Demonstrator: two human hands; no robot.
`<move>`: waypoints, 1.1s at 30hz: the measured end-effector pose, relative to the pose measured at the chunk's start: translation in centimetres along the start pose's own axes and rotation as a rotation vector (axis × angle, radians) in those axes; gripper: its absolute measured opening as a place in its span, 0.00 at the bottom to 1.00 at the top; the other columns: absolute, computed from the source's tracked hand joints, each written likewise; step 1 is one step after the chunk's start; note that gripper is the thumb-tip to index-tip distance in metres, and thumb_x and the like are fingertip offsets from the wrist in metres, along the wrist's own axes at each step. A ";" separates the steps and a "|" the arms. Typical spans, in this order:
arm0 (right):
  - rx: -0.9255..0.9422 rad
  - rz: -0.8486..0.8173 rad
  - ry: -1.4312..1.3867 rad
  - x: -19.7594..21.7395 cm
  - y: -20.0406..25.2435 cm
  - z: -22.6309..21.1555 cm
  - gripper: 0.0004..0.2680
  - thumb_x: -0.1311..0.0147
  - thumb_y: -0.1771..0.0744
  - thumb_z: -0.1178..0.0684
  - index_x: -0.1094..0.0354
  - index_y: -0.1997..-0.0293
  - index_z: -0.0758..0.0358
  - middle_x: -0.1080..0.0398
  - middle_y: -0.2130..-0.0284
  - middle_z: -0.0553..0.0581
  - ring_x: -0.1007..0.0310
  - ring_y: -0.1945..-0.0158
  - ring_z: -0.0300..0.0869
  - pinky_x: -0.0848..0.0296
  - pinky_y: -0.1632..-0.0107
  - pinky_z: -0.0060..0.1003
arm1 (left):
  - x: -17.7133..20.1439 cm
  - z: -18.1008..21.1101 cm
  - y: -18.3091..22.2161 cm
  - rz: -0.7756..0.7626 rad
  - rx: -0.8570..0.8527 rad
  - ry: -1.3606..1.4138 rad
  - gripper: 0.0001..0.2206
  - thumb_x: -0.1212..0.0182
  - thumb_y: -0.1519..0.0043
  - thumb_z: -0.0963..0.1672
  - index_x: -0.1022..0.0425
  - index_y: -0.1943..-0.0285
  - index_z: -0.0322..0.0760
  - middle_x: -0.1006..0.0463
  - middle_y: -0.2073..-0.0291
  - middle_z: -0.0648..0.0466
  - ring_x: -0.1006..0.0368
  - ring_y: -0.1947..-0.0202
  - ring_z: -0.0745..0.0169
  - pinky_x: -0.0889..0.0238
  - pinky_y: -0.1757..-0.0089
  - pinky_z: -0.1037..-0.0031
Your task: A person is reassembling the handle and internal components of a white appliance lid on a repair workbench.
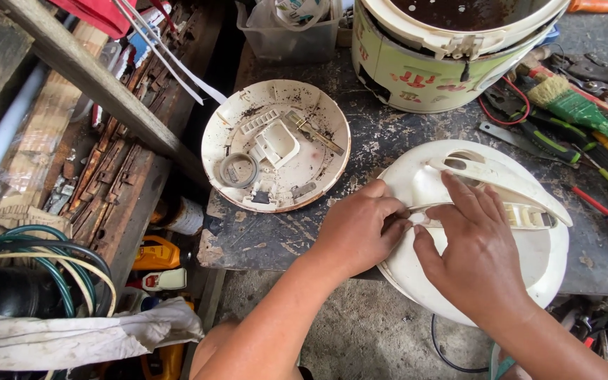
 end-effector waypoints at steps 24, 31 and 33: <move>-0.120 -0.070 -0.077 -1.1 0.2 0.5 0.09 0.46 0.37 0.51 0.27 0.57 0.64 0.36 0.33 0.76 0.33 0.39 0.68 0.41 0.34 0.64 | 0.1 0.6 0.3 0.054 -0.058 -0.040 0.12 0.41 0.37 0.46 0.19 0.50 0.37 0.23 0.56 0.50 0.23 0.61 0.52 0.27 0.66 0.62; -0.236 -0.021 -0.180 -1.5 0.4 2.1 0.07 0.46 0.37 0.53 0.26 0.58 0.59 0.34 0.34 0.69 0.34 0.36 0.62 0.46 0.31 0.60 | 0.3 0.7 0.5 0.093 -0.059 -0.019 0.11 0.40 0.37 0.46 0.19 0.54 0.36 0.24 0.60 0.51 0.24 0.70 0.52 0.30 0.73 0.62; -0.250 -0.039 -0.233 -1.6 0.1 2.2 0.07 0.45 0.37 0.53 0.25 0.59 0.59 0.34 0.35 0.71 0.37 0.33 0.62 0.46 0.32 0.60 | 0.6 0.9 0.4 0.105 -0.060 -0.017 0.10 0.40 0.37 0.45 0.18 0.54 0.35 0.23 0.59 0.50 0.23 0.70 0.53 0.30 0.72 0.63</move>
Point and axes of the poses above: each hand's wrist, its own y-axis away from the middle knuckle, its own x-axis out of the back of the hand, z = x × y, the point moved 10 cm from there along -y, towards the middle knuckle
